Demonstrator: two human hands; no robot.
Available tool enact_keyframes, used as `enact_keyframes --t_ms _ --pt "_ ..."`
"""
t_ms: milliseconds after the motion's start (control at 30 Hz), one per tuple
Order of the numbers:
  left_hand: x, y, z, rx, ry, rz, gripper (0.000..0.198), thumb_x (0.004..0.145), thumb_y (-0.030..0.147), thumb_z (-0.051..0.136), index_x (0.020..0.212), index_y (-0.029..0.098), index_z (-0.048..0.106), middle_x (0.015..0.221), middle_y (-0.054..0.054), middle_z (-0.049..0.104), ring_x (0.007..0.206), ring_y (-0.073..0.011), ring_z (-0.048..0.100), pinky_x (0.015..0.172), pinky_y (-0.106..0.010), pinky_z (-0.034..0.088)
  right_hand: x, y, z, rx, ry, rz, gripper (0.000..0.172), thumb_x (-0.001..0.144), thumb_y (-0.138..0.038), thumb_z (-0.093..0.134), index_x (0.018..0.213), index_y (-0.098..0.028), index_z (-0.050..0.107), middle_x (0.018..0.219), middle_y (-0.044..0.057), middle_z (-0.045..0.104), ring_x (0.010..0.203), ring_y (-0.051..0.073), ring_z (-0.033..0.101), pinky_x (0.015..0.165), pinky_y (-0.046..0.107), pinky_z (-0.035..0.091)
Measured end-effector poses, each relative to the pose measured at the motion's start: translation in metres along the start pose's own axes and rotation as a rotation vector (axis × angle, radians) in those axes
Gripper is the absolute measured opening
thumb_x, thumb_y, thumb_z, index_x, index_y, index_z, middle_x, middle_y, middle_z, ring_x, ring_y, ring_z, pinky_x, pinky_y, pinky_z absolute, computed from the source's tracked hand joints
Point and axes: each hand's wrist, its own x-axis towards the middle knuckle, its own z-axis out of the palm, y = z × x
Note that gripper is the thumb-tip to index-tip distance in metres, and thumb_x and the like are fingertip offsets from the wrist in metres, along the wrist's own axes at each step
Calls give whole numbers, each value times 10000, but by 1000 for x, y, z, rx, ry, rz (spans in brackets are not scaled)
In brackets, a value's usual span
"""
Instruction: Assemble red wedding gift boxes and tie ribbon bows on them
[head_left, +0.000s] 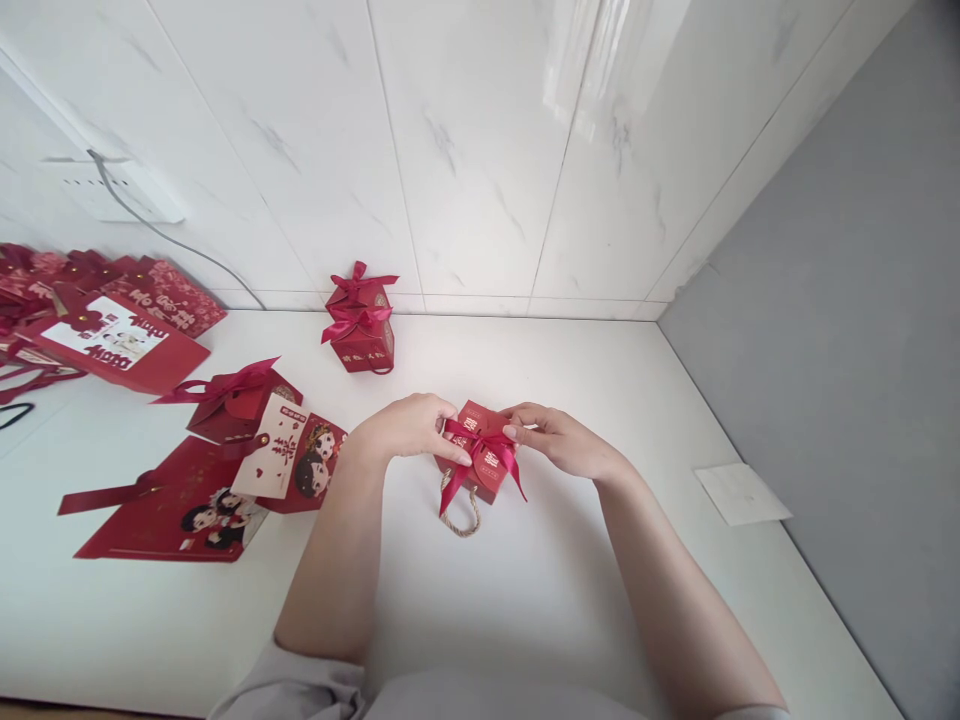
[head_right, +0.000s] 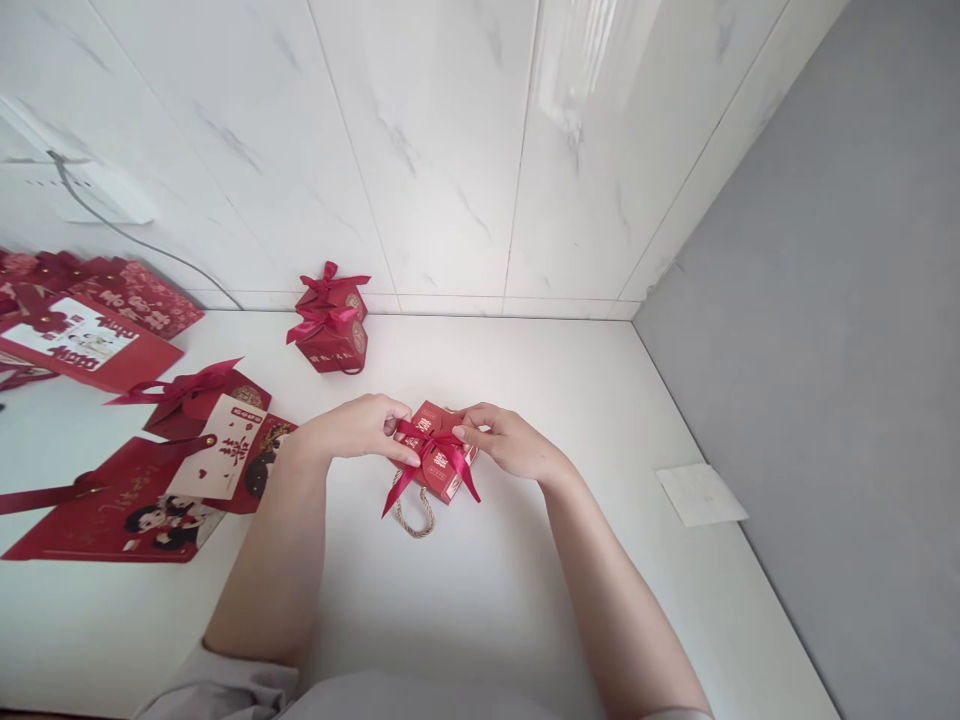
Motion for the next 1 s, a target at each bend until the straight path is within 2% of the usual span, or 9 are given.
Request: enact_keyframes --t_ms 233,400,567,767,833,933,1000 --pt "1 -1 2 -4 -2 -25 345 580 482 751 678 190 598 642 24 575 573 -137 492 503 -239 310 0 2 0 6 0 6 351 886 -510 538 769 -193 631 1178 55 603 996 193 587 902 338 441" --pt "-5 2 -4 -34 -74 62 323 608 462 750 722 195 610 629 35 507 564 -120 438 514 -238 293 -1 -4 0 42 -26 -13 357 892 -516 530 760 -192 605 1158 52 624 958 191 609 876 331 460" --pt "-15 8 -10 4 3 85 397 685 584 669 706 192 610 626 29 433 543 -106 339 501 -249 245 1 -10 4 17 64 -41 429 911 -567 469 758 -198 627 1295 43 563 997 208 611 925 344 439" --pt "-8 13 1 -15 224 52 476 717 612 630 999 231 587 617 55 399 530 -113 351 496 -243 270 8 -4 12 6 112 -30 475 930 -596 402 856 -224 687 1301 43 555 1156 248 537 984 354 404" --pt "-4 14 4 23 241 100 402 701 555 672 933 231 620 638 48 403 547 -111 358 504 -243 269 10 -2 14 18 133 -39 463 935 -580 410 840 -219 683 1302 48 549 1190 241 515 1010 355 381" --pt "2 16 6 45 196 176 262 700 460 691 798 217 687 718 16 491 619 -121 425 541 -248 304 11 0 16 24 169 -50 470 933 -573 422 764 -204 659 1297 57 543 1236 236 479 1037 358 347" --pt "4 16 8 24 160 191 232 708 429 682 779 210 713 746 0 543 648 -132 463 557 -253 328 11 0 16 37 184 -61 485 937 -570 414 712 -197 628 1290 58 545 1250 231 469 1042 354 335"
